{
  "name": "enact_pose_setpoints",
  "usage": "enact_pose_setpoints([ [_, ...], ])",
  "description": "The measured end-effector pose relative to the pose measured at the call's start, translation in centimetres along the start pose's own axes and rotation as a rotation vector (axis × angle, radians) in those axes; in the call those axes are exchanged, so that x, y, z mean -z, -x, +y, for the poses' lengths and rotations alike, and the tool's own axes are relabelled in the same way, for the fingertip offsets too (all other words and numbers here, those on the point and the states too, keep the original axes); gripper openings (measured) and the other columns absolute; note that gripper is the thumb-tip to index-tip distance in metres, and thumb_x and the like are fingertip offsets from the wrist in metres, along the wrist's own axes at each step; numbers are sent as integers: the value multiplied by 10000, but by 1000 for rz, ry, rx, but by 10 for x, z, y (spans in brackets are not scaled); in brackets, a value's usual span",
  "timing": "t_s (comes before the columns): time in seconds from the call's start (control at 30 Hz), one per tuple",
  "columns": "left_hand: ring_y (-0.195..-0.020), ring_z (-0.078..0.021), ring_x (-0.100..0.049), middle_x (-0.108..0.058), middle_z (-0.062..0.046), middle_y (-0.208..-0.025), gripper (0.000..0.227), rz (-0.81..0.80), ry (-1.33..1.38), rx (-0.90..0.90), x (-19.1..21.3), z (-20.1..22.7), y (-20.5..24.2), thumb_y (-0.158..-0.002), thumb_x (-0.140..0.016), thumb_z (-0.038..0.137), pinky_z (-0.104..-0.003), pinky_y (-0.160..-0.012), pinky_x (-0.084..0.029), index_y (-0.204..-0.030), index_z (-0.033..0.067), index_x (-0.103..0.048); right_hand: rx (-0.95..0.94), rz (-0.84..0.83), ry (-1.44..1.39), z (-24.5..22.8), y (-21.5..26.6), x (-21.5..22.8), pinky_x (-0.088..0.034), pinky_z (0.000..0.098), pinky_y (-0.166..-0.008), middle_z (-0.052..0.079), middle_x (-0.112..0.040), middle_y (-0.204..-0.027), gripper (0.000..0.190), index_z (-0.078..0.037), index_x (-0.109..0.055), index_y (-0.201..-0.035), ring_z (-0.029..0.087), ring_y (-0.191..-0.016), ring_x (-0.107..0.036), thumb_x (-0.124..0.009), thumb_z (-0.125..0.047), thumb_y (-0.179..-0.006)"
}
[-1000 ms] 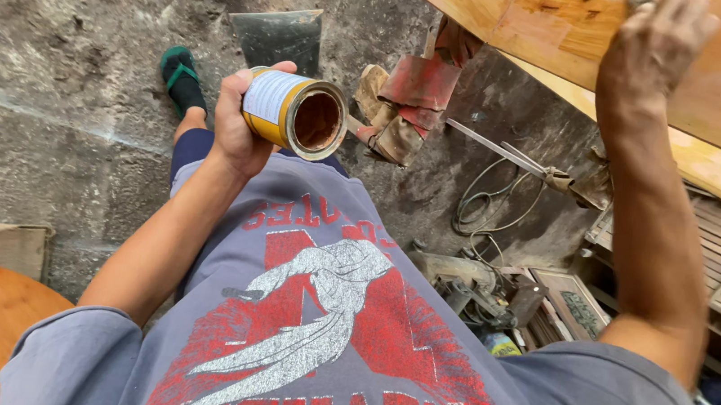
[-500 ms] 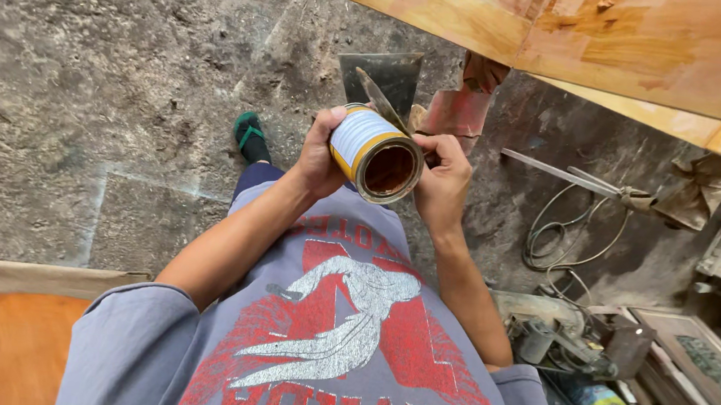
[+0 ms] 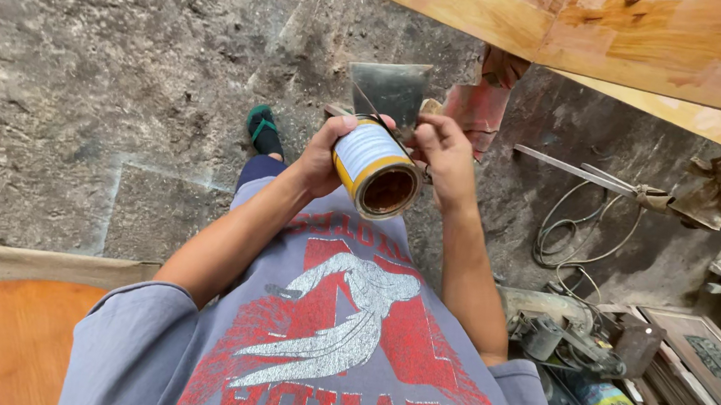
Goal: The person applies wood stain to a wooden cabinet using a brush and a sanding block. They repeatedly dip the brush into a can of stain and apply it to the cabinet's surfaces, then rub the stain in with the sanding block.
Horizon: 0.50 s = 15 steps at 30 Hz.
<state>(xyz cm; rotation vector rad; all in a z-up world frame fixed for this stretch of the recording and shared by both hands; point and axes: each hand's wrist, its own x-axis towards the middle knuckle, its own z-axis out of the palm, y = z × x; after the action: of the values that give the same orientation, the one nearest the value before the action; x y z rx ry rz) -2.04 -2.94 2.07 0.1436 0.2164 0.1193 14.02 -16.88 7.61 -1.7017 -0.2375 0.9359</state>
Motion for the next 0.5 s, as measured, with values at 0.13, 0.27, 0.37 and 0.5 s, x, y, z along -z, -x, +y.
enact_pose_setpoints([
  [0.13, -1116, -276, -680, -665, -185, -1252, 571, -21, 4, 40, 4, -2, 11, -984, -557, 433, -412, -1023, -543, -1390, 32, -567, -31, -15, -211, 18, -21, 12, -578, 282, -652, 30, -698, -910, 132, -42, -644, -1094, 144, -771, -688, -698, -61, -975],
  [0.27, -1287, -264, -630, -542, -108, -1556, 573, -35, 5, -62, 17, 7, 24, -927, -566, 438, -410, -1110, -509, -1315, 17, -586, 145, 35, -522, -20, -35, 70, -601, 360, -777, 26, -700, -983, 102, -129, -645, -1039, 190, -878, -701, -656, -44, -984],
  [0.37, -1296, -297, -612, -505, -171, -1571, 556, 3, 45, -153, 31, 8, 34, -954, -582, 439, -442, -1125, -508, -1317, 19, -599, 255, 67, -532, -95, -46, 116, -614, 487, -1020, 87, -730, -1125, 177, -94, -678, -1069, 290, -1107, -700, -649, -196, -927],
  [0.5, -1303, -283, -614, -517, -162, -1561, 560, 65, 91, -247, 51, -1, 43, -957, -583, 438, -438, -1138, -508, -1340, 29, -596, 524, -57, 88, -165, -57, 140, -594, 351, -1013, 63, -718, -1186, 316, -60, -680, -1258, 219, -1136, -700, -802, 3, -974],
])
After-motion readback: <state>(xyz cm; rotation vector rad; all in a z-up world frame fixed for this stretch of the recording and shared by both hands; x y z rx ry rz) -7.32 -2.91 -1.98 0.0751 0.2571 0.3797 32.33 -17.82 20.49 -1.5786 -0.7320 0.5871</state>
